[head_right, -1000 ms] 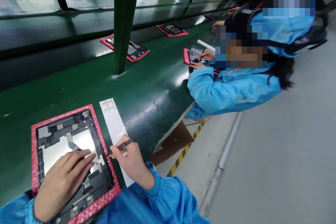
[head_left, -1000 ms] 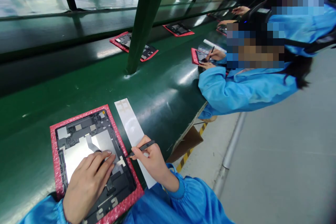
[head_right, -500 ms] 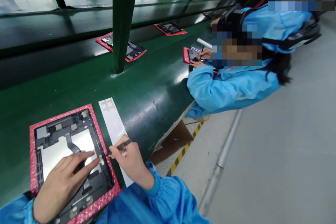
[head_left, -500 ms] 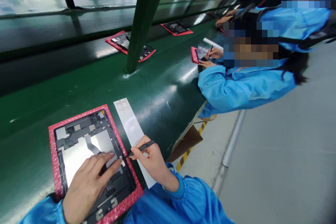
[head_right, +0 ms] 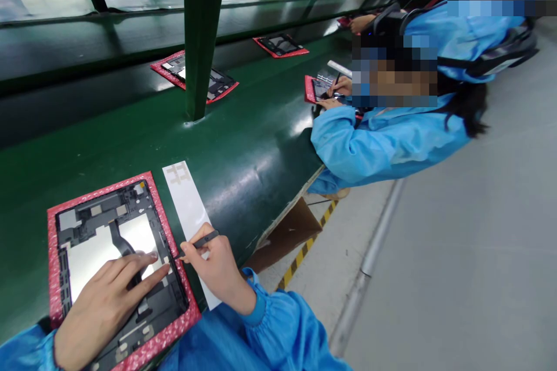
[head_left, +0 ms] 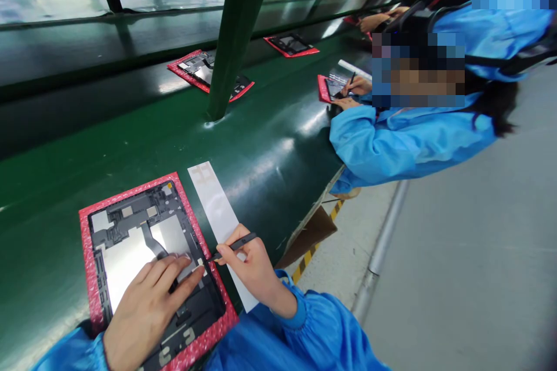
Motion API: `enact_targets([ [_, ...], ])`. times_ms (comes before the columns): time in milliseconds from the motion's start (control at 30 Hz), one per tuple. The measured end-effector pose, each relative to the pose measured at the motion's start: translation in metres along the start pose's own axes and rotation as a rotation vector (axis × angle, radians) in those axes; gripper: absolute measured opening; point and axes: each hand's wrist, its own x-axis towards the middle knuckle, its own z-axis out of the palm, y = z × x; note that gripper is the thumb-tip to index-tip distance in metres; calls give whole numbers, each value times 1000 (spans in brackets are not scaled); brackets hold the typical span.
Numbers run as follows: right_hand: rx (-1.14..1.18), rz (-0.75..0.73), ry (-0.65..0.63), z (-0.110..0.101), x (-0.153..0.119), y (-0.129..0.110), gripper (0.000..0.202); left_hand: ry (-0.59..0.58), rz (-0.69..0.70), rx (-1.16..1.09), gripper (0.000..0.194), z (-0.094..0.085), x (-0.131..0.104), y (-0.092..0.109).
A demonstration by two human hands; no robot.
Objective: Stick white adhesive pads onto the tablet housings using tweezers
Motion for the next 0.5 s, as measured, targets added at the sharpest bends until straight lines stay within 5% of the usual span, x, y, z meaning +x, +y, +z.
enact_targets([
  [500, -32, -20, 62, 1, -3, 1, 25, -27, 33, 31, 49, -7, 6, -2],
])
